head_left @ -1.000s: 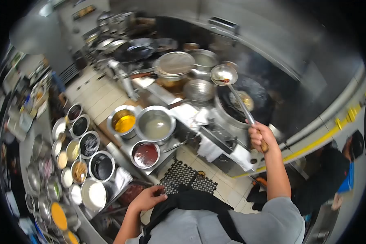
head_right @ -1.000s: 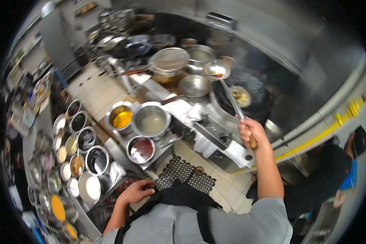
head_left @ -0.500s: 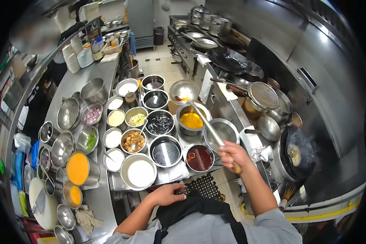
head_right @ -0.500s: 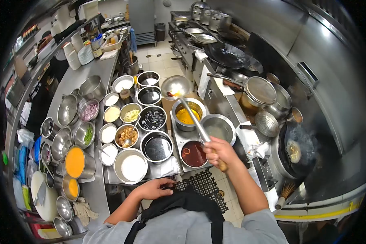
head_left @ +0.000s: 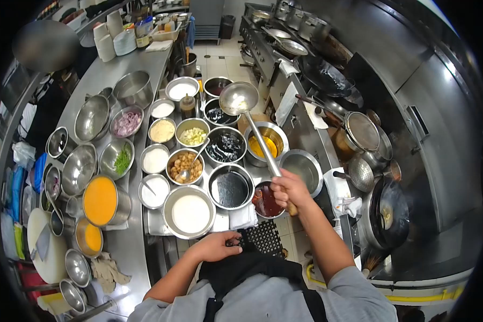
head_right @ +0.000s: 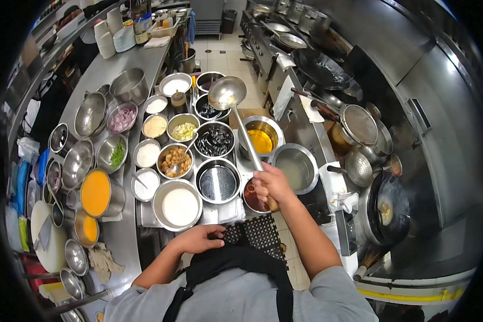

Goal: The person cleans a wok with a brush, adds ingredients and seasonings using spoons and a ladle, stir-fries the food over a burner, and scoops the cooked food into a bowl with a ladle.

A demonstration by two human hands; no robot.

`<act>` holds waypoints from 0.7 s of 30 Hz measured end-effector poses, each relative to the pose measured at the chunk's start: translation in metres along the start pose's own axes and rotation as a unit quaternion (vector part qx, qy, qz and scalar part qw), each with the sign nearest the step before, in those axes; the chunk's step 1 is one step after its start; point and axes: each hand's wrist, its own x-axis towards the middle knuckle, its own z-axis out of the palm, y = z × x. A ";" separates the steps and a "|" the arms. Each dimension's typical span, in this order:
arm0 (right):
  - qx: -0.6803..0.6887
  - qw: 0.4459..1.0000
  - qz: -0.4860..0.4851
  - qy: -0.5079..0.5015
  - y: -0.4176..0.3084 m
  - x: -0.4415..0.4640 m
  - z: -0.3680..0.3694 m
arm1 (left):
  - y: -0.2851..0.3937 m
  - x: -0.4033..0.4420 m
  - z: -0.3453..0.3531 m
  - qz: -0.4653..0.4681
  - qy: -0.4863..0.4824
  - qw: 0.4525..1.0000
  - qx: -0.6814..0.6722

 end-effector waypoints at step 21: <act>-0.289 0.956 -0.038 0.038 0.061 -0.083 -0.004 | 0.003 -0.011 0.056 -0.012 0.002 1.000 -0.001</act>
